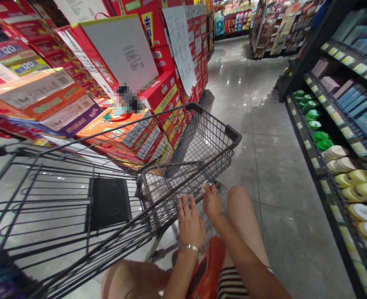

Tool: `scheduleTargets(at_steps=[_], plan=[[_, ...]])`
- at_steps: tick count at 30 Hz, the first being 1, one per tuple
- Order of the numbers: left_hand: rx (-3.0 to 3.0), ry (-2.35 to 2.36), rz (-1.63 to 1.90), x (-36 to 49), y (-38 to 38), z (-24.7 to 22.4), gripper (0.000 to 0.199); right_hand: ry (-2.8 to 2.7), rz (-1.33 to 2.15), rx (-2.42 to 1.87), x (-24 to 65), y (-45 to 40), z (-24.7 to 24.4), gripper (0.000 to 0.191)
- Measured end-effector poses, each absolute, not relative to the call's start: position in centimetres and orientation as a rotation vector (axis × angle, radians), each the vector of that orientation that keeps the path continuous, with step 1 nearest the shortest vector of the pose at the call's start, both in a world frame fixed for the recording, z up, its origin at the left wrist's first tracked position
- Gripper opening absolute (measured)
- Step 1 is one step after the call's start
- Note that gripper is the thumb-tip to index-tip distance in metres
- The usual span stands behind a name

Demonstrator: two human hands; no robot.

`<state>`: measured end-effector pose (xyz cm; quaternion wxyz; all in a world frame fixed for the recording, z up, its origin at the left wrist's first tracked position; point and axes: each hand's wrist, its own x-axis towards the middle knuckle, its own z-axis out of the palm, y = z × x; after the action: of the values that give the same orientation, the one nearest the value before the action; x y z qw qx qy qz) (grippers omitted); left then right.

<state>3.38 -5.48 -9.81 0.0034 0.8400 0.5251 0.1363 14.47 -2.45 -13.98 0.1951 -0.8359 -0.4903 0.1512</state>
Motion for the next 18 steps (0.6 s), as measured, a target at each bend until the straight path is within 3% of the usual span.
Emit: scheduleTargets(at_steps=[6,11,18], plan=[[2.640,1.662,0.426,3.3,-5.5,-10.1,0.069,-1.591,0.360,-2.446,14.5,-2.1,-11.9,0.039],[2.645,1.633,0.467,2.9,-5.6,-10.2,0.074,-1.400,0.468,-2.420,14.7,-3.1,-11.9,0.039],[2.594,1.664,0.464,3.2,-5.3,-10.0,0.075,-0.670,0.646,-1.776,15.2,-3.2,-15.7,0.030]])
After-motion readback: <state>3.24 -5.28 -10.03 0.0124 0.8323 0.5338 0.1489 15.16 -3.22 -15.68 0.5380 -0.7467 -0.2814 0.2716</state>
